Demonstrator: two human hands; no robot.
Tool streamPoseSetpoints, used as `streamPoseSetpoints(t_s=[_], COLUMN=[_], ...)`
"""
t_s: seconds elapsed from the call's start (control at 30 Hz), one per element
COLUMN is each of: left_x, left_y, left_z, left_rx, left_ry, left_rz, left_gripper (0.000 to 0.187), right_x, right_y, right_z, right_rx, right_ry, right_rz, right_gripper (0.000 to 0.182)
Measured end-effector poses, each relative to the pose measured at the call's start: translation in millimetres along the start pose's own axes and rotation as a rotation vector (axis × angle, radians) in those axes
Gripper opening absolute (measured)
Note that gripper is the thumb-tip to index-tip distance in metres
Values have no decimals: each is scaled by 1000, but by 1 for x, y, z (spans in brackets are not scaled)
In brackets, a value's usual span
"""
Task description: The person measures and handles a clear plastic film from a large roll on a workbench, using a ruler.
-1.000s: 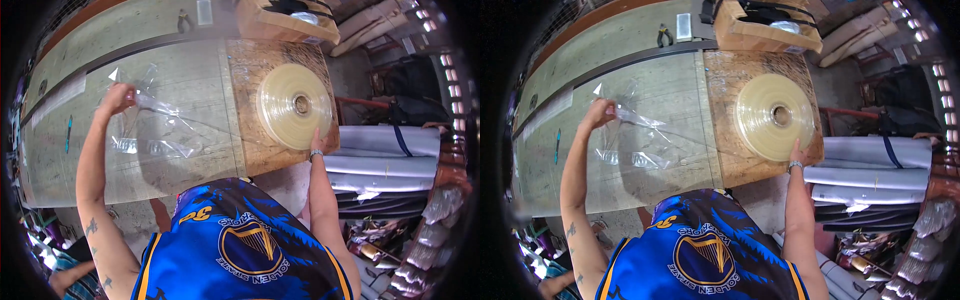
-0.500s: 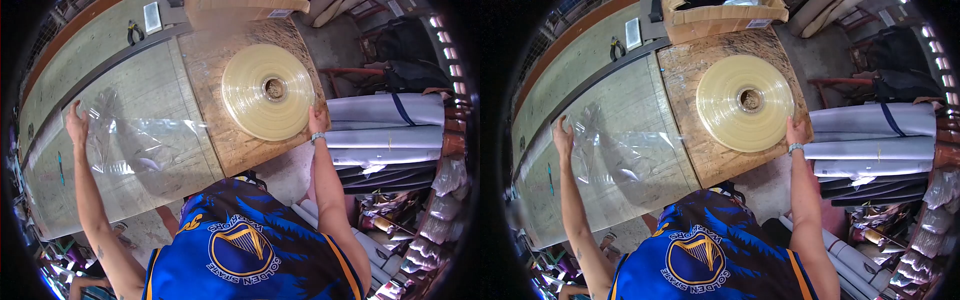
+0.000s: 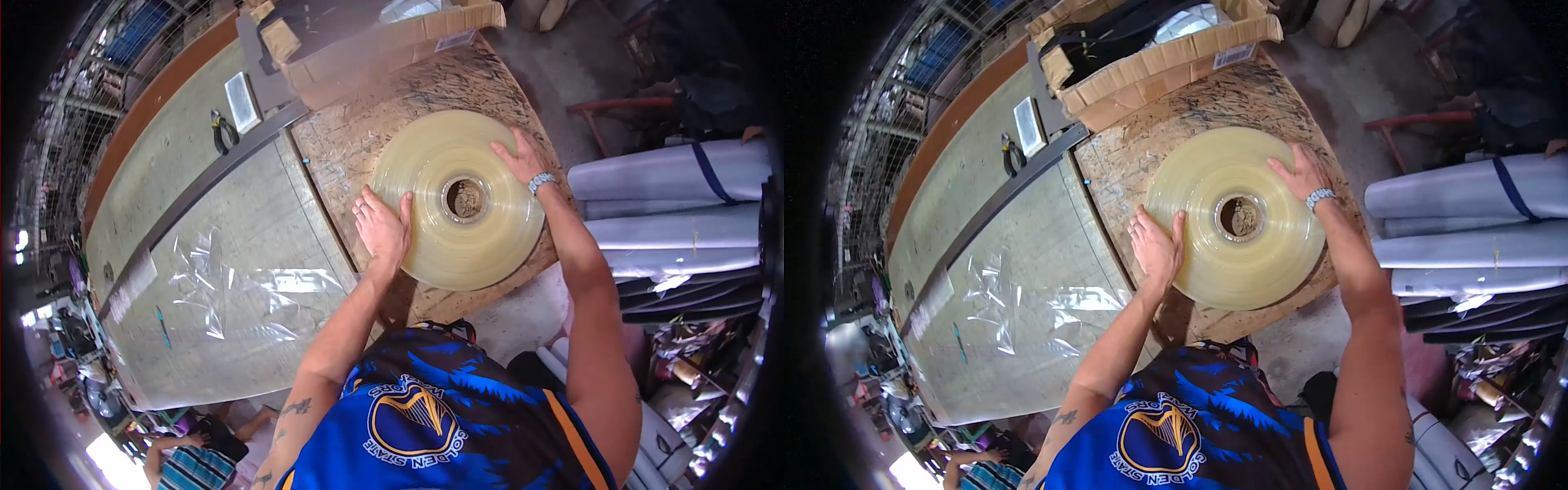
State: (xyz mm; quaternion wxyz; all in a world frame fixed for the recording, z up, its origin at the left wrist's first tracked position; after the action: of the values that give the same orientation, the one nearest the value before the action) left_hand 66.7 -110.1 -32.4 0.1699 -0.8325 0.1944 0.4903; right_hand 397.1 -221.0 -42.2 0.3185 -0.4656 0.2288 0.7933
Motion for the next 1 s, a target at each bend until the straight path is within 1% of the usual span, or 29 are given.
streamPoseSetpoints(t_s=[0.03,0.1,0.13,0.27,0.3,0.33,0.4,0.47,0.53,0.6,0.63,0.67,0.7,0.73,0.77,0.8,0.87,0.93,0.97,1.0], left_x=[2,3,-1,1,4,6,5,18,30,33,28,26,24,19,14,1,-48,-89,-98,-102], left_y=[-4,-6,-19,-75,-88,-100,-127,-146,-165,-176,-174,-170,-166,-159,-144,-128,-74,-1,32,59], left_z=[6,14,11,8,4,0,-14,-24,-33,-45,-45,-43,-42,-34,-22,-10,25,53,61,74], left_rx=[56,145,183,397,474,540,559,674,845,872,859,858,872,769,671,576,567,517,534,529], left_ry=[4,28,53,176,168,157,166,204,180,161,173,178,182,202,227,253,211,95,34,-33], left_rz=[-1,48,78,211,215,215,437,463,409,513,456,400,349,267,192,122,22,62,131,197], left_gripper=[93,93,93,91,89,87,90,95,96,88,87,85,84,82,80,79,68,60,54,48], right_x=[-3,-4,-8,-15,-9,-6,1,6,20,12,20,26,26,24,20,24,33,22,22,33], right_y=[5,19,25,76,86,97,117,142,173,188,190,191,191,194,196,197,196,200,197,195], right_z=[0,-8,-10,-15,-25,-31,-33,-38,-29,10,3,-7,-3,3,5,-2,-25,-13,-3,-20], right_rx=[3,89,132,282,276,310,348,470,539,552,503,500,507,529,564,596,660,656,634,582], right_ry=[4,-37,-51,-45,-22,-41,-95,-147,-141,-342,-342,-316,-294,-269,-227,-248,-292,-383,-433,-434], right_rz=[14,16,7,-143,-193,-222,-261,-219,-394,-375,-434,-465,-506,-554,-543,-515,-456,-470,-457,-522], right_gripper=[79,77,77,67,56,54,49,54,52,53,54,55,56,57,58,59,60,60,60,60])
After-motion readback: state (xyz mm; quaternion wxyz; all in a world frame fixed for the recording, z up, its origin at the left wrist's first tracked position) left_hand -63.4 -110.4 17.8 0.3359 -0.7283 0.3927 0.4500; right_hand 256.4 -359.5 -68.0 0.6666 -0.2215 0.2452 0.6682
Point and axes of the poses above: each hand's wrist, its own y-axis away from the middle knuckle, its own x-axis out of the palm, z = x × y, the point moved 3 cm from there along -y, towards the middle knuckle, and after that the axes turned 12 degrees about x, right-handed, at the moved point
